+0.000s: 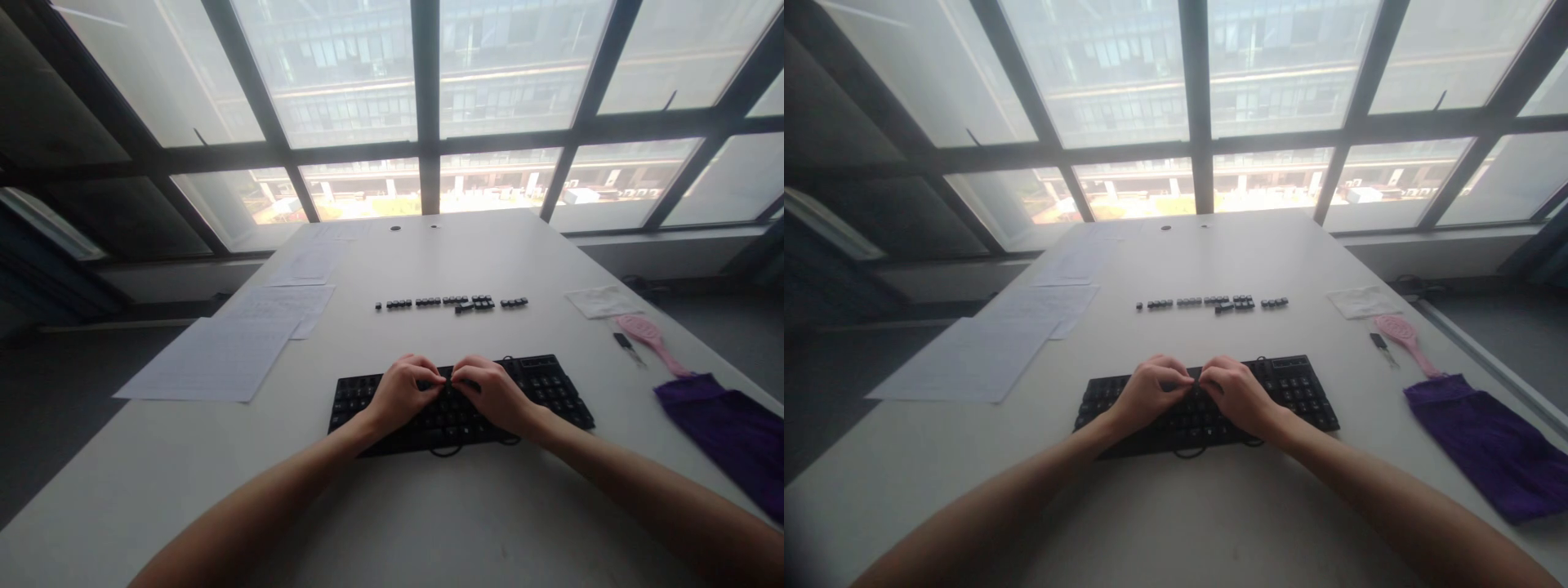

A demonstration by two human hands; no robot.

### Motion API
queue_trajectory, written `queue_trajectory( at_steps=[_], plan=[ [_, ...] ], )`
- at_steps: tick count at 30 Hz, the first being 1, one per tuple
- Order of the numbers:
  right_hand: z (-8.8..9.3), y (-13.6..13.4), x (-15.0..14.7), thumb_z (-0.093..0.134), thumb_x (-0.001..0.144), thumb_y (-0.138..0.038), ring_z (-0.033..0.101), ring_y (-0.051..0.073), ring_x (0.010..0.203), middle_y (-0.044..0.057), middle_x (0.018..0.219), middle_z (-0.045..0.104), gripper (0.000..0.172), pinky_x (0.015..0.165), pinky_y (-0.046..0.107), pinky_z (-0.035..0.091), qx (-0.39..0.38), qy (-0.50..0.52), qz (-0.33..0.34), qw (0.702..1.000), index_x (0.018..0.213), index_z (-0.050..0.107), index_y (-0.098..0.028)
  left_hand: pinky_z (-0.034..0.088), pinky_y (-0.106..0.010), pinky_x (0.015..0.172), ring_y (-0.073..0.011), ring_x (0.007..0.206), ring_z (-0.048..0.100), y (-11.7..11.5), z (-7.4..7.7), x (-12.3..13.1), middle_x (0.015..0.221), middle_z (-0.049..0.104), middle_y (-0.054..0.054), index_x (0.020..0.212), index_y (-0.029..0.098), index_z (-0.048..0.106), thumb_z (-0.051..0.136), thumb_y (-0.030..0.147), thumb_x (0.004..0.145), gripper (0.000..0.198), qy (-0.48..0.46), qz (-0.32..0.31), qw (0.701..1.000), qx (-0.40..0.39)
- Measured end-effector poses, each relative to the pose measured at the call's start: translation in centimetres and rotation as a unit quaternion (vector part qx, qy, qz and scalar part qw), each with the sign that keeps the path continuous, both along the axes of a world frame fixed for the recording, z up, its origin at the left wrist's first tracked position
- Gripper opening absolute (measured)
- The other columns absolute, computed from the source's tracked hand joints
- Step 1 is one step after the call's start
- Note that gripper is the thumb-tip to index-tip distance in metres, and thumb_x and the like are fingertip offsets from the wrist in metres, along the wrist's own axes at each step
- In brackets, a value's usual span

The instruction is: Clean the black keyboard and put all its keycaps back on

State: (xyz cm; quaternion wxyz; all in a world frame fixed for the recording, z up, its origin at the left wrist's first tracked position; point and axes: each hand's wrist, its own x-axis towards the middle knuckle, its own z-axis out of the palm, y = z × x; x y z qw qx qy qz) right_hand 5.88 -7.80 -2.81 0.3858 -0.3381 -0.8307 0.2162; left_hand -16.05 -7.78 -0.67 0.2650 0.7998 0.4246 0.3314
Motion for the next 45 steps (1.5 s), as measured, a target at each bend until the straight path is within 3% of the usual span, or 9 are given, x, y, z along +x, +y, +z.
queue_trajectory(
  at_steps=[10, 15, 21, 26, 28, 32, 38, 45],
  plan=[
    [0.1, -0.1, -0.4, 0.060, 0.094, -0.010, 0.065, 0.021, 0.088, 0.006, 0.093, 0.069, 0.017, 0.082, 0.035, 0.054, 0.015, -0.027, 0.000, 1.000, 0.085, 0.070, -0.021, 0.052, -0.035, 0.086, -0.0205, 0.089, 0.064, -0.4, 0.4, 0.4, 0.090, 0.074, -0.002, 0.080, 0.026, 0.080, 0.072, 0.012, 0.081, 0.016, 0.088, -0.008, 0.994, 0.059],
    [0.2, -0.2, -0.4, 0.058, 0.094, -0.009, 0.064, 0.020, 0.086, 0.007, 0.093, 0.068, 0.019, 0.081, 0.035, 0.054, 0.013, -0.028, -0.003, 1.000, 0.081, 0.067, -0.019, 0.053, -0.035, 0.083, -0.0210, 0.089, 0.062, -0.7, 0.3, 0.7, 0.092, 0.073, -0.004, 0.076, 0.023, 0.077, 0.067, 0.016, 0.088, 0.017, 0.117, -0.007, 0.990, 0.083],
    [0.3, -0.3, -0.6, 0.058, 0.092, -0.007, 0.063, 0.020, 0.086, 0.006, 0.090, 0.067, 0.017, 0.081, 0.034, 0.052, -0.005, -0.033, -0.007, 0.999, 0.082, 0.066, -0.019, 0.051, -0.034, 0.088, -0.0198, 0.090, 0.063, -0.6, -0.4, 0.5, 0.091, 0.073, -0.003, 0.081, 0.024, 0.078, 0.068, 0.019, 0.089, 0.014, 0.099, -0.002, 0.993, 0.058],
    [0.9, -0.3, -0.2, 0.060, 0.091, -0.007, 0.063, 0.020, 0.089, 0.006, 0.093, 0.069, 0.018, 0.084, 0.034, 0.052, -0.012, -0.037, 0.003, 0.999, 0.082, 0.068, -0.020, 0.051, -0.034, 0.090, -0.0202, 0.094, 0.065, -0.3, 0.0, 0.2, 0.094, 0.074, -0.003, 0.084, 0.025, 0.079, 0.068, 0.023, 0.089, 0.012, 0.091, -0.003, 0.995, 0.042],
    [1.4, 0.9, 0.7, 0.062, 0.091, -0.009, 0.064, 0.021, 0.092, 0.006, 0.094, 0.070, 0.016, 0.086, 0.035, 0.052, -0.002, -0.029, -0.014, 0.999, 0.084, 0.070, -0.020, 0.052, -0.033, 0.089, -0.0202, 0.094, 0.066, 0.8, 0.5, 0.3, 0.097, 0.074, -0.003, 0.091, 0.025, 0.080, 0.070, 0.026, 0.089, 0.010, 0.086, -0.001, 0.995, 0.040],
    [2.1, 6.3, 3.2, 0.067, 0.089, -0.012, 0.064, 0.023, 0.091, 0.007, 0.093, 0.071, 0.010, 0.088, 0.039, 0.050, 0.050, -0.054, -0.137, 0.988, 0.089, 0.074, -0.018, 0.053, -0.032, 0.086, -0.0196, 0.092, 0.068, 5.9, 1.4, 1.8, 0.100, 0.076, -0.003, 0.101, 0.024, 0.079, 0.072, 0.027, 0.089, 0.014, 0.091, 0.042, 0.992, 0.081],
    [2.3, 14.4, 4.9, 0.067, 0.089, -0.011, 0.061, 0.025, 0.096, 0.008, 0.094, 0.073, 0.012, 0.086, 0.034, 0.048, 0.073, -0.180, -0.212, 0.958, 0.089, 0.077, -0.018, 0.053, -0.034, 0.089, -0.0231, 0.104, 0.062, 14.2, 0.7, 6.1, 0.108, 0.075, -0.005, 0.104, 0.026, 0.078, 0.073, 0.023, 0.088, 0.017, 0.225, 0.077, 0.961, 0.141],
    [1.5, 16.8, 4.9, 0.065, 0.091, -0.012, 0.059, 0.025, 0.098, 0.009, 0.097, 0.074, 0.015, 0.086, 0.033, 0.045, 0.075, -0.251, -0.197, 0.945, 0.092, 0.078, -0.019, 0.053, -0.034, 0.086, -0.0244, 0.103, 0.059, 16.9, -0.8, 7.7, 0.100, 0.074, -0.006, 0.096, 0.024, 0.078, 0.068, 0.018, 0.090, 0.013, 0.273, 0.047, 0.950, 0.145]
  ],
)
